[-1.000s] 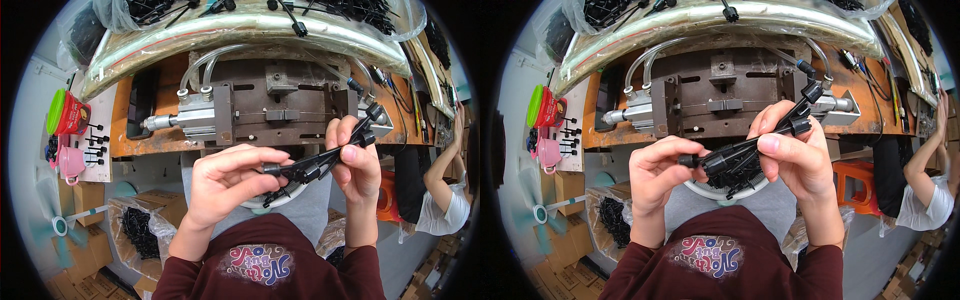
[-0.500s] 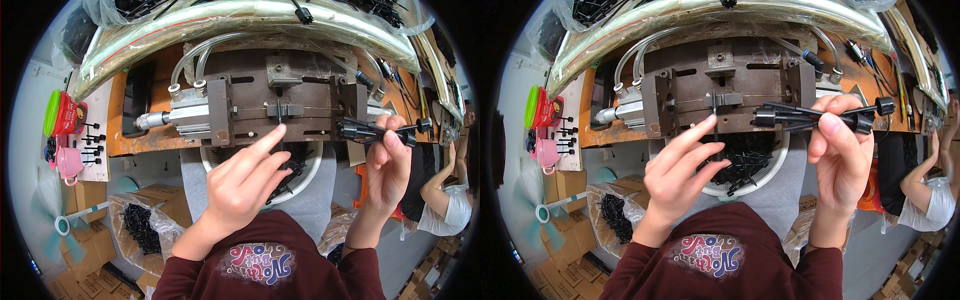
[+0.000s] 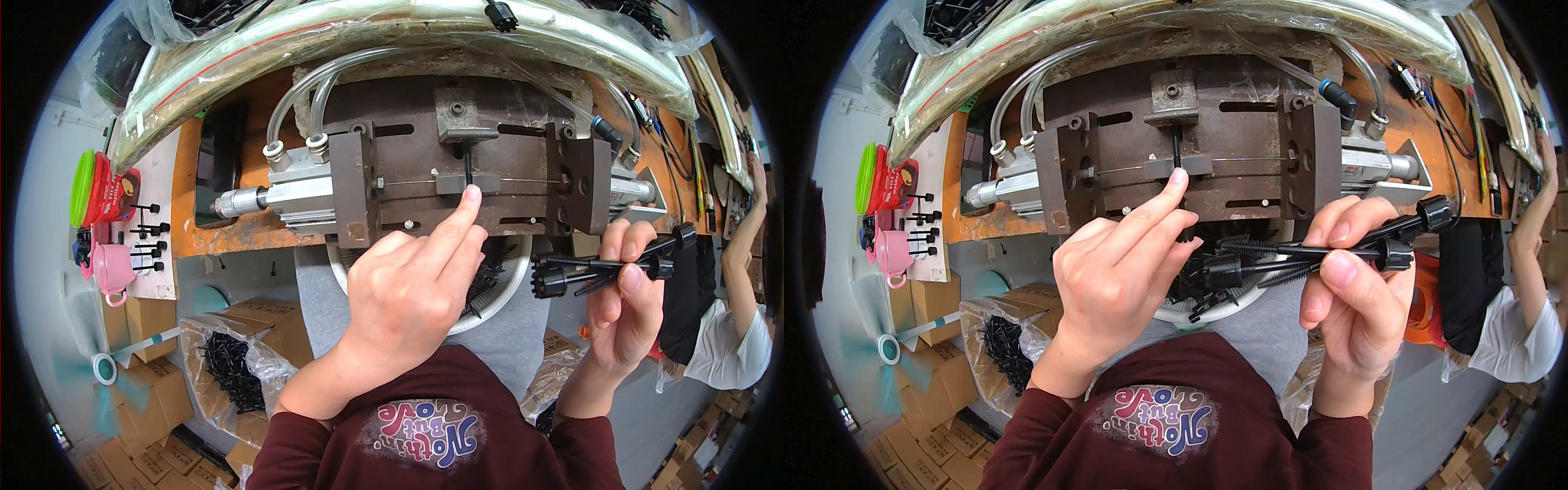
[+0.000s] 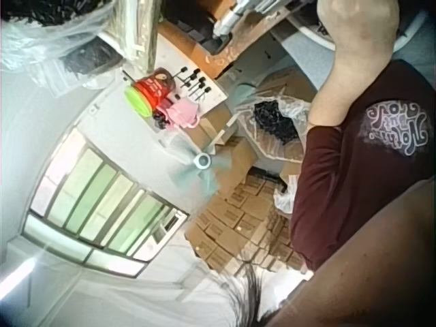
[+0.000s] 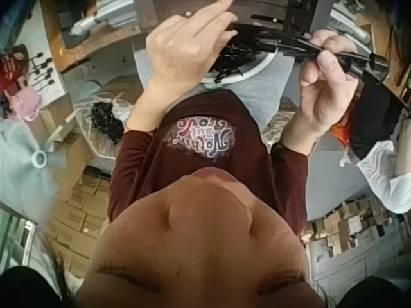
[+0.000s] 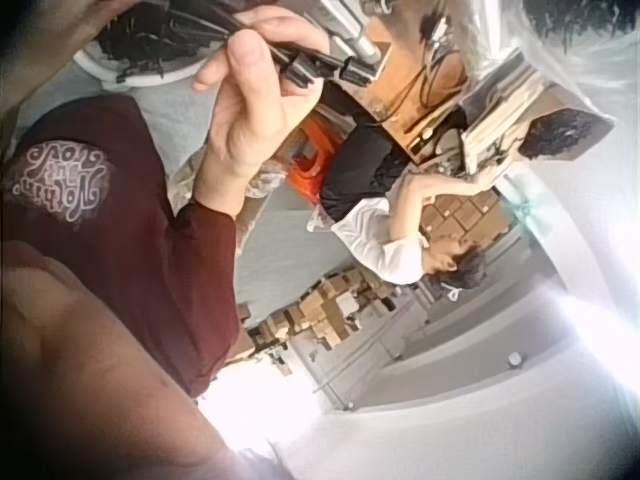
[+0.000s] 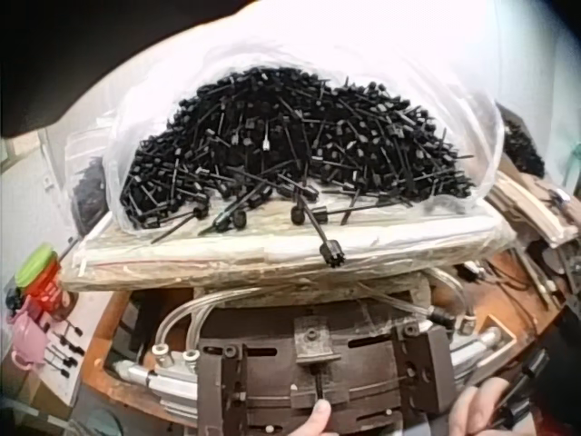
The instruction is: Inserting small black wire components into a pneumatic assembly machine.
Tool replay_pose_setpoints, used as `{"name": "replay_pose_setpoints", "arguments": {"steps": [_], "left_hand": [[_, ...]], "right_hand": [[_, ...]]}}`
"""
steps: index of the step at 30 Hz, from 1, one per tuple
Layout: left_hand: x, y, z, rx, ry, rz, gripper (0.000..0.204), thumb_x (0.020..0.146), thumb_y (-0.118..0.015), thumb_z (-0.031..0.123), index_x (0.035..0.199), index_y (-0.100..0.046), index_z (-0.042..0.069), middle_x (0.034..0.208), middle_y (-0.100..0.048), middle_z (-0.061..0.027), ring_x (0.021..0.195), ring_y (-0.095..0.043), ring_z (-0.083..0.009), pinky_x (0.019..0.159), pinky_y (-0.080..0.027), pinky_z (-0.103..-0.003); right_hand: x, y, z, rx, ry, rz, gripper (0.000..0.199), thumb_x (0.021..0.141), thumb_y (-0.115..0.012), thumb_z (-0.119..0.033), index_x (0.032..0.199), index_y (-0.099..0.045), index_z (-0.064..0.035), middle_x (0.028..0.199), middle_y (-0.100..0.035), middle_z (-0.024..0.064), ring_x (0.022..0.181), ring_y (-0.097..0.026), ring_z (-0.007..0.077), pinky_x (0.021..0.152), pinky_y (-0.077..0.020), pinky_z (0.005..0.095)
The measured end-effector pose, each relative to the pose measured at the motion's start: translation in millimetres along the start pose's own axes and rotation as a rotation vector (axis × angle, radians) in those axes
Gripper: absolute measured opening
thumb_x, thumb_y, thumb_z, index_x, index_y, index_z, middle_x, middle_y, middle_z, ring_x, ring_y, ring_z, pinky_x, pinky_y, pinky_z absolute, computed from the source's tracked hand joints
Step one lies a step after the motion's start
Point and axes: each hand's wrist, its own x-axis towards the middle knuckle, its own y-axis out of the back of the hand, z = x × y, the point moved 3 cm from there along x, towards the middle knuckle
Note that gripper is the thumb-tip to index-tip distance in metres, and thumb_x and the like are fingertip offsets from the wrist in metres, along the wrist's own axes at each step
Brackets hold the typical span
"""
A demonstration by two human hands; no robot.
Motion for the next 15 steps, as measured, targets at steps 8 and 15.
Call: {"name": "replay_pose_setpoints", "arguments": {"steps": [8, 15], "left_hand": [[-2.6, 13.4, 4.8, -0.825, 0.249, -0.004, 0.042, 0.065, -0.079, 0.002, 0.106, -0.071, 0.0, 0.111, -0.071, -0.0142, 0.075, -0.07, -0.0187, 0.068, -0.055, -0.028], [-8.2, 32.4, 2.4, -1.083, 0.233, -0.147, 0.036, 0.057, -0.088, 0.006, 0.09, -0.076, 0.0, 0.086, -0.073, -0.0133, 0.073, -0.07, -0.0213, 0.065, -0.055, -0.028]], "right_hand": [[-9.1, -10.7, 12.6, 0.115, -0.134, -0.04, 0.017, 0.081, -0.062, 0.003, 0.093, -0.05, 0.005, 0.092, -0.055, 0.0208, 0.047, -0.057, 0.0145, 0.042, -0.0506, 0.0214], [-2.8, -10.9, 14.9, 0.21, -0.152, -0.1, 0.017, 0.084, -0.062, -0.001, 0.097, -0.052, 0.0039, 0.092, -0.056, 0.0195, 0.042, -0.052, 0.0108, 0.039, -0.045, 0.0189]]}}
